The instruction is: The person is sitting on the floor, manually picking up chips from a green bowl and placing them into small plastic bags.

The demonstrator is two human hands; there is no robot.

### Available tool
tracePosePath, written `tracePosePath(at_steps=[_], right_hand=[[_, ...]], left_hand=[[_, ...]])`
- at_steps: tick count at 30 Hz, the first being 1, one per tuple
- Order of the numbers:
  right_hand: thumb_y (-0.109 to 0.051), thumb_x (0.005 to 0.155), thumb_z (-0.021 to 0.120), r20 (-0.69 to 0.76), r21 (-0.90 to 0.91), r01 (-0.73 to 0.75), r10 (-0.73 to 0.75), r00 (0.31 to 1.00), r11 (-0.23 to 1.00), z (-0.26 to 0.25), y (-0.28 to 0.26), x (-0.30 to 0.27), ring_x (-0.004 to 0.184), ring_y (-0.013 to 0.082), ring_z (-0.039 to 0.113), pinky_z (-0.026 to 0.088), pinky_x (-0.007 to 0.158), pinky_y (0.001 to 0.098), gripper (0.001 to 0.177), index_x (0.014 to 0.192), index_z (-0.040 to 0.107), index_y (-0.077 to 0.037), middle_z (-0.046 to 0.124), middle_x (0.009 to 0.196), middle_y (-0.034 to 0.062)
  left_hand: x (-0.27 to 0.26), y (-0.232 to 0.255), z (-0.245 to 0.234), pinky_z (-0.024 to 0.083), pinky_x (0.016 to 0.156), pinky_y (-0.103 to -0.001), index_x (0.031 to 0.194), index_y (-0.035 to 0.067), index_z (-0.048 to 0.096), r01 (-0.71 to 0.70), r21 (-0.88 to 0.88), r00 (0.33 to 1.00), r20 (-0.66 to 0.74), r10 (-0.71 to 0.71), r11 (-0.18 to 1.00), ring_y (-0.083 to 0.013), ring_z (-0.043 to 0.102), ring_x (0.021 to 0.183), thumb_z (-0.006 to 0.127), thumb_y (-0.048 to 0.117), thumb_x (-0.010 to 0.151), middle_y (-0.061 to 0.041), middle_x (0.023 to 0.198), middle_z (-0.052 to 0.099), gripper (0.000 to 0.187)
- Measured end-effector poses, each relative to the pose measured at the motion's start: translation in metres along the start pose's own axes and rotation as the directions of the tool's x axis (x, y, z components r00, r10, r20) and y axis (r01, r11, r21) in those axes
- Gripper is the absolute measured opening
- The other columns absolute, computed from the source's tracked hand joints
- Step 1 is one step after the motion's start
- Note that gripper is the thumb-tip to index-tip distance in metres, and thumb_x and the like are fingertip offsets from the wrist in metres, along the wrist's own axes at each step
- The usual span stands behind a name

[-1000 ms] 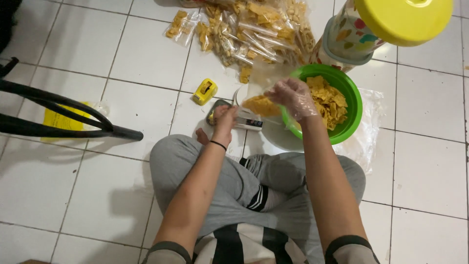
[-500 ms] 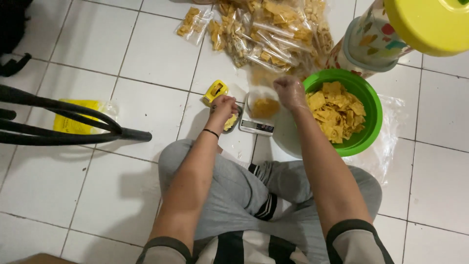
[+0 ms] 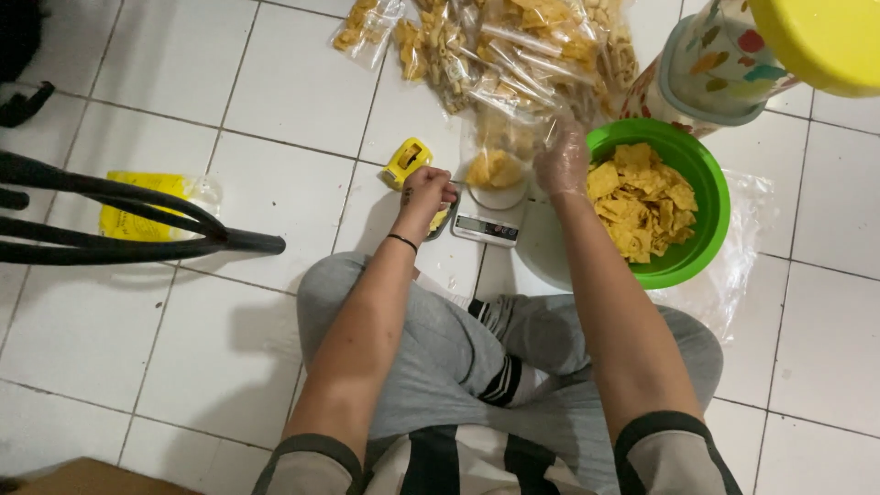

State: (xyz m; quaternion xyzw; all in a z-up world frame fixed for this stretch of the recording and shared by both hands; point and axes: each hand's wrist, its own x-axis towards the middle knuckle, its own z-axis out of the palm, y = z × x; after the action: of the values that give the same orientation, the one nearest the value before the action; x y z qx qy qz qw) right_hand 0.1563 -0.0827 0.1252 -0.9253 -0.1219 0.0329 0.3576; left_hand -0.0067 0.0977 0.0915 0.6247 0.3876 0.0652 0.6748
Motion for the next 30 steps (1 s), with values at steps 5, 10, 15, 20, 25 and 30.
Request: tracePosePath(at_steps=[5, 10, 15, 20, 25, 30], right_hand=[[-0.011, 0.088, 0.078, -0.06, -0.071, 0.122, -0.126, 0.99, 0.99, -0.015, 0.012, -0.025, 0.11, 0.0385, 0.067, 0.055, 0.095, 0.0525, 0.036, 0.121, 0.063, -0.015, 0.064, 0.113, 0.0105], [-0.011, 0.088, 0.078, -0.095, -0.099, 0.276, -0.285, 0.954, 0.956, -0.017, 0.018, -0.042, 0.102, 0.0387, 0.069, 0.058, 0.087, 0.0498, 0.031, 0.117, 0.068, -0.01, 0.066, 0.101, 0.0148], [-0.011, 0.089, 0.077, -0.08, -0.002, 0.238, -0.238, 0.968, 0.971, -0.013, 0.01, -0.046, 0.101, 0.0334, 0.071, 0.059, 0.088, 0.0449, 0.026, 0.114, 0.07, -0.011, 0.069, 0.101, 0.0112], [-0.006, 0.087, 0.077, -0.069, 0.122, 0.261, -0.255, 0.965, 0.957, -0.004, 0.011, -0.037, 0.1, 0.0374, 0.071, 0.062, 0.083, 0.0409, 0.027, 0.113, 0.07, -0.003, 0.069, 0.101, 0.0189], [-0.012, 0.086, 0.079, -0.025, 0.08, 0.224, -0.223, 0.975, 0.971, 0.016, 0.013, -0.032, 0.111, 0.0434, 0.065, 0.058, 0.094, 0.0518, 0.041, 0.123, 0.067, 0.0, 0.066, 0.113, 0.0267], [-0.027, 0.09, 0.084, 0.087, -0.014, -0.156, 0.156, 0.984, 0.988, 0.057, 0.0, -0.014, 0.145, 0.0419, 0.042, 0.034, 0.126, 0.0495, 0.09, 0.156, 0.026, -0.008, 0.041, 0.154, 0.027]], left_hand=[[-0.001, -0.003, 0.005, 0.06, 0.062, -0.027, 0.101, 0.006, 0.069, -0.013, 0.015, 1.0, 0.006, 0.013, 1.0, -0.0171, 0.076, 0.069, 0.063, 0.02, 0.093, -0.007, 0.078, 0.074, 0.017], [-0.012, 0.009, 0.008, 0.057, 0.058, -0.025, 0.1, 0.006, 0.068, -0.022, 0.016, 1.0, 0.011, 0.022, 1.0, -0.0165, 0.074, 0.068, 0.063, 0.02, 0.092, -0.007, 0.076, 0.071, 0.017], [-0.008, 0.004, 0.01, 0.056, 0.056, -0.024, 0.098, 0.003, 0.068, -0.04, -0.004, 0.999, 0.014, 0.04, 0.999, -0.0168, 0.073, 0.066, 0.063, 0.017, 0.092, -0.008, 0.075, 0.07, 0.016], [0.002, -0.004, 0.014, 0.055, 0.054, -0.023, 0.098, 0.004, 0.069, -0.037, -0.027, 0.999, 0.015, 0.037, 0.999, -0.0153, 0.072, 0.062, 0.063, 0.017, 0.09, -0.008, 0.074, 0.071, 0.017], [-0.002, -0.001, 0.018, 0.054, 0.055, -0.021, 0.099, 0.002, 0.068, -0.031, -0.054, 0.999, 0.022, 0.032, 0.998, -0.0137, 0.071, 0.063, 0.061, 0.015, 0.089, -0.009, 0.075, 0.069, 0.017], [0.006, -0.011, 0.021, 0.056, 0.054, -0.022, 0.098, 0.003, 0.069, -0.051, -0.033, 0.998, 0.029, 0.052, 0.998, -0.0153, 0.072, 0.062, 0.062, 0.015, 0.087, -0.01, 0.075, 0.071, 0.018]])
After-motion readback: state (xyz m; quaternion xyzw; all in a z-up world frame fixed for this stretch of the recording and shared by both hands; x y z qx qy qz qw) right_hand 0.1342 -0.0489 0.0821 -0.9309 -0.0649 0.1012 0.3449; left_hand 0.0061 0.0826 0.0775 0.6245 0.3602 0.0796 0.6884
